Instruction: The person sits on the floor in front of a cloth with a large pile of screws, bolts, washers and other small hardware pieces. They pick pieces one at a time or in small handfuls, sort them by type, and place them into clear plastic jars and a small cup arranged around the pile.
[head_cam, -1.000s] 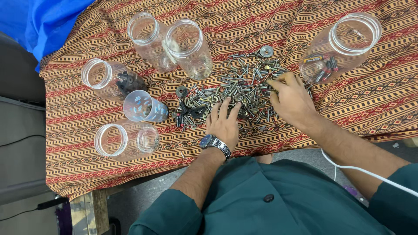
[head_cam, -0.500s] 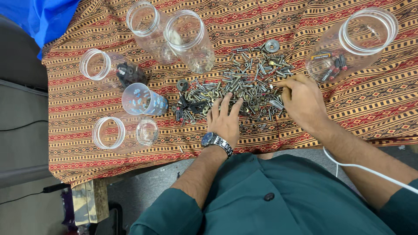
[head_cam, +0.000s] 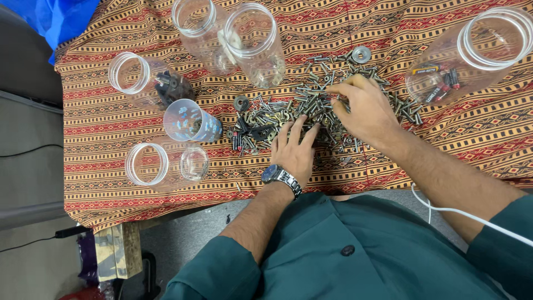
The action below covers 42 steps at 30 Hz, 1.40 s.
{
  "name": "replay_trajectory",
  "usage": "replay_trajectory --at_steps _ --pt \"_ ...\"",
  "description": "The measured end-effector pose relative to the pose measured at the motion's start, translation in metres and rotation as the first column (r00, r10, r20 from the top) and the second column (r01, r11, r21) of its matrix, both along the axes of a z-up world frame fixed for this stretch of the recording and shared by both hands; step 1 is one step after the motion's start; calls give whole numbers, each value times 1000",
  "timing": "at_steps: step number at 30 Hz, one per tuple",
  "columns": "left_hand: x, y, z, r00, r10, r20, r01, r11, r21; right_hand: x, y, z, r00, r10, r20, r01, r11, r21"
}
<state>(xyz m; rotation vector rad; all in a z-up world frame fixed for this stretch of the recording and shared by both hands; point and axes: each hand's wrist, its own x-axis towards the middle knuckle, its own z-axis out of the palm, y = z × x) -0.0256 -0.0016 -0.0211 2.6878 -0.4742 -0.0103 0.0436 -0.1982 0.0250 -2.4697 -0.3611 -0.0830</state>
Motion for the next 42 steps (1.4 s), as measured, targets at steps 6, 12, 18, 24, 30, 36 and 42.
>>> replay_trajectory --at_steps 6,12,18,24,30,36,42 --pt "3 10 -7 994 40 107 -18 981 -196 -18 18 -3 963 264 58 -254 958 -130" --pt "-11 27 6 979 156 133 -134 978 -162 -15 18 -15 993 82 79 -66 981 -184" --pt "-20 38 10 983 164 86 -148 976 -162 -12 47 -26 996 51 67 -47 997 -68" --pt "-24 53 2 993 81 87 -62 977 -204 -13 68 -21 991 -45 123 71 975 -209" --pt "-24 60 11 991 81 103 -60 978 -198 -13 68 -14 988 -126 91 133 988 -76" --pt "-7 56 29 982 78 171 -29 962 -271 -13 60 -11 963 -233 -137 265 916 302" --pt "10 48 31 977 89 194 -28 955 -297 -4 51 -15 937 -262 -230 311 927 212"
